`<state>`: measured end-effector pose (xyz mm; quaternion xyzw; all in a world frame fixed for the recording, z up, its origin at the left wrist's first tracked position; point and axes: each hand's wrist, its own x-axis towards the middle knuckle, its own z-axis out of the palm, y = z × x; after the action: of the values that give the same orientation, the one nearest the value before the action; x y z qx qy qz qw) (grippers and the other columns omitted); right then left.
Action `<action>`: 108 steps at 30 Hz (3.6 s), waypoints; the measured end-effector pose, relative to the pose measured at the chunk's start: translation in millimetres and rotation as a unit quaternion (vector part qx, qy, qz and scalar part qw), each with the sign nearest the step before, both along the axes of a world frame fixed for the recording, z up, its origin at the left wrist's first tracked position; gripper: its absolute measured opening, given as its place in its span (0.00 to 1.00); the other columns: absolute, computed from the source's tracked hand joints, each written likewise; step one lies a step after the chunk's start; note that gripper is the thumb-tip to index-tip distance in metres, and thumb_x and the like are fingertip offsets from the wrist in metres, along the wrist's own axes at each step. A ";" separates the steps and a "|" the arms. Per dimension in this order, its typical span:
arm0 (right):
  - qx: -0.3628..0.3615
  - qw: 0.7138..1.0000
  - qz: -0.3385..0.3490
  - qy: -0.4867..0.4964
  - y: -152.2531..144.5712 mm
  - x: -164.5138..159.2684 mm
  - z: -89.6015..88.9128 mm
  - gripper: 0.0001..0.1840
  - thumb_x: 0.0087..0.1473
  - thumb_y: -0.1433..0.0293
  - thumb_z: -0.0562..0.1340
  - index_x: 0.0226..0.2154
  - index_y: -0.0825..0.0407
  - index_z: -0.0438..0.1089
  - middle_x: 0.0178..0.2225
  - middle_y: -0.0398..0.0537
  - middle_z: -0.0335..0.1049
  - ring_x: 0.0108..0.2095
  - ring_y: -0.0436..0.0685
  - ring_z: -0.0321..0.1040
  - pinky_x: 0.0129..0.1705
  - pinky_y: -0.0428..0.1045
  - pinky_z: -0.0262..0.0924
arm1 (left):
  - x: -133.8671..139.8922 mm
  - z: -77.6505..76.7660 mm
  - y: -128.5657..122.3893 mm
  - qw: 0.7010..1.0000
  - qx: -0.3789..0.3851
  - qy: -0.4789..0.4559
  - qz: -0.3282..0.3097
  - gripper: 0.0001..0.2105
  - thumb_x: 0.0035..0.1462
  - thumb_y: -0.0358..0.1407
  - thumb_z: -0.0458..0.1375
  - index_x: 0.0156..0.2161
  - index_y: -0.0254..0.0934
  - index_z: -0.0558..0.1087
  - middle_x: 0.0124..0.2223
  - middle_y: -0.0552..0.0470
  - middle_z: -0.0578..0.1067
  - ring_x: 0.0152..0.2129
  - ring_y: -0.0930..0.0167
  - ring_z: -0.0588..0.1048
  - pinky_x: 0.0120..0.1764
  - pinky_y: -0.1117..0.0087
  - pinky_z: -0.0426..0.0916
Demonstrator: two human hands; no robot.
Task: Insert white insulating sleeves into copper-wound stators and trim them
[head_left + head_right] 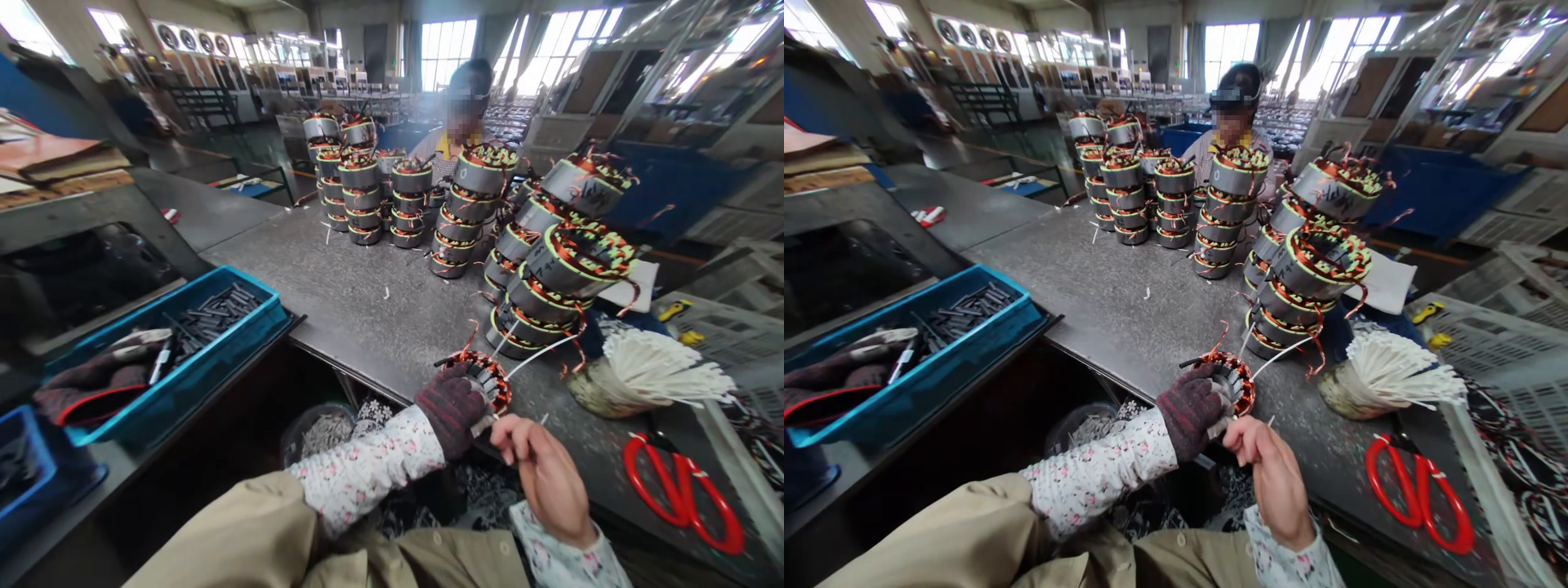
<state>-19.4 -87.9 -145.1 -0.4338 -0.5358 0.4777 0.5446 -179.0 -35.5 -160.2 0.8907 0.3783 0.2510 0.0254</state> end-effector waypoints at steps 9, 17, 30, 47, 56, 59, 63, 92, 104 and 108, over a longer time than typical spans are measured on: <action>-0.092 0.991 -0.028 0.098 13.1 20.7 14.8 0.29 0.58 0.52 0.61 0.16 0.48 0.49 0.15 0.39 0.49 0.18 0.51 0.50 0.18 0.48 0.53 | 2.9 -1.8 1.9 0.999 -0.001 0.037 -0.012 0.15 0.68 0.46 0.52 0.40 0.37 0.75 0.38 0.48 0.79 0.41 0.69 0.78 0.64 0.58 0.63; -0.013 0.995 -0.092 0.042 52.0 -25.3 14.6 0.23 0.56 0.48 0.62 0.26 0.50 0.67 0.28 0.47 0.71 0.21 0.49 0.61 0.19 0.46 0.55 | -8.2 5.1 7.1 0.999 -0.002 0.047 -0.014 0.15 0.66 0.44 0.55 0.37 0.35 0.76 0.34 0.48 0.79 0.37 0.66 0.79 0.63 0.55 0.65; -0.192 0.757 -0.212 -0.587 11.0 200.4 -4.7 0.16 0.55 0.71 0.67 0.46 0.62 0.77 0.53 0.72 0.73 0.54 0.68 0.72 0.45 0.60 0.58 | -3.8 3.1 5.5 0.998 -0.003 0.062 0.004 0.24 0.57 0.50 0.64 0.48 0.30 0.75 0.50 0.38 0.77 0.51 0.56 0.75 0.66 0.44 0.57; -0.185 0.665 -0.143 -0.710 -23.2 165.5 8.4 0.35 0.53 0.59 0.56 0.62 0.55 0.64 0.45 0.64 0.77 0.34 0.64 0.72 0.32 0.54 0.58 | -20.9 7.2 15.0 0.994 0.013 0.078 -0.077 0.23 0.58 0.52 0.63 0.48 0.34 0.75 0.50 0.45 0.79 0.50 0.60 0.76 0.67 0.48 0.57; 0.044 0.692 -0.043 -0.719 36.8 60.7 18.2 0.34 0.57 0.56 0.55 0.57 0.64 0.68 0.44 0.69 0.74 0.44 0.70 0.66 0.46 0.58 0.57 | -27.2 0.9 21.4 0.993 0.028 0.047 -0.109 0.23 0.57 0.52 0.62 0.47 0.33 0.75 0.48 0.44 0.79 0.49 0.60 0.77 0.66 0.46 0.60; 0.040 0.662 -0.014 -0.749 55.6 52.4 23.6 0.33 0.57 0.57 0.55 0.58 0.61 0.68 0.41 0.64 0.76 0.41 0.67 0.68 0.39 0.55 0.54 | -26.4 0.1 21.1 0.993 0.028 0.054 -0.102 0.22 0.57 0.51 0.62 0.47 0.34 0.75 0.47 0.44 0.79 0.49 0.60 0.76 0.66 0.46 0.61; -0.020 0.678 -0.009 -0.735 51.1 67.7 23.1 0.29 0.59 0.57 0.53 0.56 0.56 0.70 0.33 0.57 0.76 0.34 0.63 0.68 0.34 0.53 0.53 | -24.7 -2.1 20.3 0.994 0.055 0.038 -0.091 0.24 0.56 0.54 0.63 0.46 0.35 0.74 0.46 0.45 0.79 0.47 0.61 0.77 0.66 0.48 0.62; -0.009 0.707 -0.022 -0.707 24.4 95.2 25.8 0.31 0.54 0.54 0.59 0.55 0.53 0.71 0.37 0.54 0.79 0.35 0.63 0.73 0.32 0.52 0.60 | -52.0 0.6 23.3 0.995 0.095 0.011 -0.039 0.24 0.50 0.51 0.69 0.45 0.35 0.76 0.44 0.46 0.80 0.45 0.59 0.78 0.59 0.49 0.69; 0.097 0.802 -0.259 -0.530 15.4 167.5 -75.6 0.19 0.54 0.55 0.57 0.35 0.51 0.75 0.40 0.58 0.75 0.43 0.66 0.71 0.48 0.61 0.64 | -160.0 43.1 49.0 0.959 0.193 0.036 0.204 0.19 0.59 0.47 0.59 0.53 0.44 0.71 0.52 0.44 0.78 0.50 0.49 0.75 0.54 0.32 0.65; 0.108 0.800 -0.273 -0.524 17.3 164.6 -79.1 0.17 0.53 0.56 0.58 0.33 0.49 0.75 0.40 0.56 0.76 0.41 0.65 0.71 0.46 0.60 0.65 | -75.0 107.4 35.3 0.963 0.222 0.006 0.152 0.31 0.62 0.49 0.59 0.65 0.38 0.59 0.63 0.41 0.70 0.62 0.57 0.68 0.67 0.46 0.60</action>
<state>145.2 -70.6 -224.2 -0.6849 -0.6464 -0.0517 0.3323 -254.0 -0.2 -52.7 0.8074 0.4442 0.3243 -0.2136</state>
